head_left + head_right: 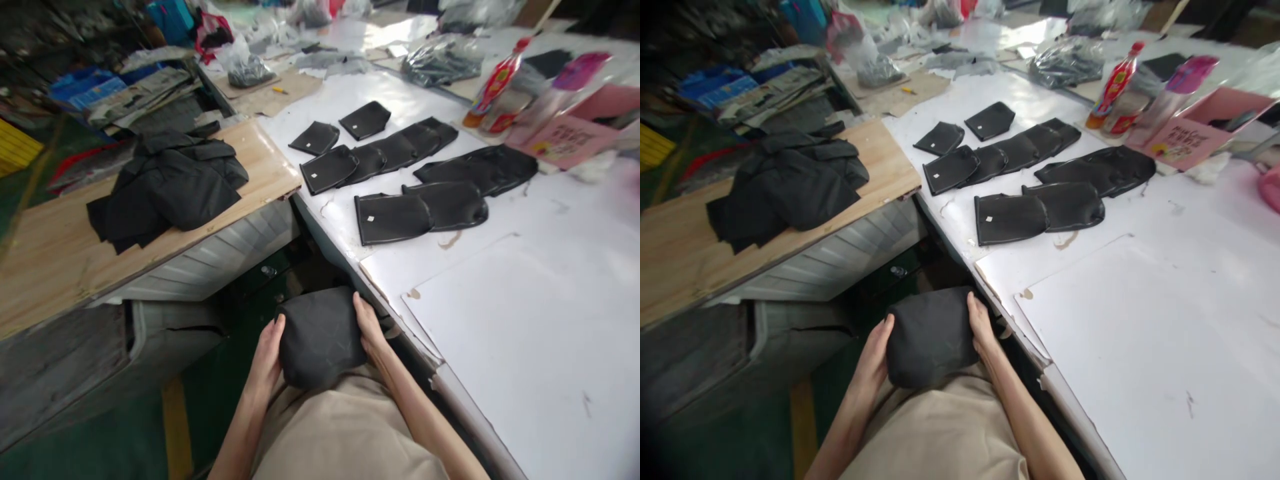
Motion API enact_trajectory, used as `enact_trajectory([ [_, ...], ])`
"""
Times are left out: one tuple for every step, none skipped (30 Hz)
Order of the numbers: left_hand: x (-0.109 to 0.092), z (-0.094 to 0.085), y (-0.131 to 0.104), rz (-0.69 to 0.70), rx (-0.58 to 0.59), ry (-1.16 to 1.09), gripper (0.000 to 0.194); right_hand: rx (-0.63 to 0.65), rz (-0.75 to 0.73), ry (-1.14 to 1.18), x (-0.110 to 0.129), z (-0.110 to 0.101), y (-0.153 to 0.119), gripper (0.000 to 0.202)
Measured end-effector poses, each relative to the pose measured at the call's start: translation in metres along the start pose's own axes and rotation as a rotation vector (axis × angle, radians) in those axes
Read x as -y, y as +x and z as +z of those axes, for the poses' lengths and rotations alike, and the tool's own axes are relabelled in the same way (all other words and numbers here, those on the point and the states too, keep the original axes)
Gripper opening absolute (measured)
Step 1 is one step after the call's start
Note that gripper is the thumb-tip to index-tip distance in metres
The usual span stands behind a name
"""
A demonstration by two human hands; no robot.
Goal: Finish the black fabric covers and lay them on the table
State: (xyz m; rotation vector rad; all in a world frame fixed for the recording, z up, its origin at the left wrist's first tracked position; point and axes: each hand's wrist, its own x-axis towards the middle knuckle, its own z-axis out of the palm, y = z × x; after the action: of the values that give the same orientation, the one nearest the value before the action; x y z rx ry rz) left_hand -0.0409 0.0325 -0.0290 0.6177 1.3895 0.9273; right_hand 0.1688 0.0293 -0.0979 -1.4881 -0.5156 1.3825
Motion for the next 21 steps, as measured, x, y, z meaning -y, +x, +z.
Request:
enact_trajectory([
  [-0.002,0.001,-0.001,0.012,-0.049,0.028,0.052,0.040,-0.023,-0.070,-0.005,0.002,-0.003,0.057],
  [-0.005,0.003,-0.002,0.024,-0.076,0.043,0.051,0.068,-0.027,-0.129,-0.010,0.003,-0.005,0.055],
  [-0.008,0.005,-0.001,0.036,-0.071,0.043,0.050,0.059,-0.025,-0.157,-0.016,0.005,-0.005,0.056],
  [-0.011,0.007,0.000,0.041,-0.053,0.035,0.051,0.050,-0.032,-0.164,-0.020,0.007,-0.004,0.057],
  [-0.015,0.010,0.002,0.045,-0.032,0.024,0.051,0.037,-0.045,-0.164,-0.024,0.008,-0.002,0.059],
  [-0.018,0.012,0.004,0.050,-0.016,0.010,0.053,0.026,-0.058,-0.160,-0.025,0.008,0.000,0.061],
  [-0.021,0.015,0.006,0.048,-0.010,-0.003,0.054,0.015,-0.070,-0.152,-0.025,0.008,0.003,0.062],
  [-0.023,0.017,0.008,0.041,-0.011,-0.012,0.055,0.005,-0.080,-0.145,-0.023,0.007,0.005,0.064],
  [-0.025,0.019,0.010,0.031,-0.016,-0.018,0.055,0.000,-0.084,-0.133,-0.020,0.006,0.006,0.065],
  [-0.026,0.021,0.011,0.017,-0.025,-0.021,0.055,0.001,-0.078,-0.115,-0.018,0.006,0.007,0.065],
  [-0.026,0.022,0.013,0.007,-0.031,-0.019,0.055,0.008,-0.062,-0.091,-0.015,0.005,0.005,0.065],
  [-0.027,0.023,0.014,0.007,-0.032,-0.014,0.054,0.030,-0.031,-0.047,-0.014,0.005,0.003,0.064],
  [-0.028,0.024,0.015,0.019,-0.034,-0.007,0.054,0.060,0.005,-0.005,-0.013,0.006,0.000,0.063],
  [-0.031,0.024,0.016,0.045,-0.036,0.002,0.054,0.098,0.042,0.036,-0.013,0.008,-0.003,0.061],
  [-0.036,0.024,0.018,0.077,-0.041,0.015,0.054,0.132,0.072,0.062,-0.014,0.009,-0.006,0.058],
  [-0.043,0.022,0.021,0.115,-0.050,0.033,0.055,0.153,0.091,0.058,-0.015,0.011,-0.009,0.057],
  [-0.054,0.019,0.024,0.155,-0.070,0.053,0.056,0.157,0.090,0.027,-0.016,0.012,-0.011,0.055],
  [-0.068,0.016,0.028,0.196,-0.100,0.073,0.056,0.149,0.067,-0.027,-0.017,0.012,-0.012,0.052],
  [-0.084,0.011,0.033,0.243,-0.140,0.088,0.055,0.142,0.031,-0.095,-0.016,0.011,-0.013,0.049],
  [-0.101,0.006,0.039,0.286,-0.176,0.097,0.053,0.144,-0.013,-0.164,-0.013,0.009,-0.013,0.045],
  [-0.119,0.002,0.045,0.342,-0.204,0.094,0.048,0.155,-0.064,-0.218,-0.007,0.005,-0.013,0.041],
])
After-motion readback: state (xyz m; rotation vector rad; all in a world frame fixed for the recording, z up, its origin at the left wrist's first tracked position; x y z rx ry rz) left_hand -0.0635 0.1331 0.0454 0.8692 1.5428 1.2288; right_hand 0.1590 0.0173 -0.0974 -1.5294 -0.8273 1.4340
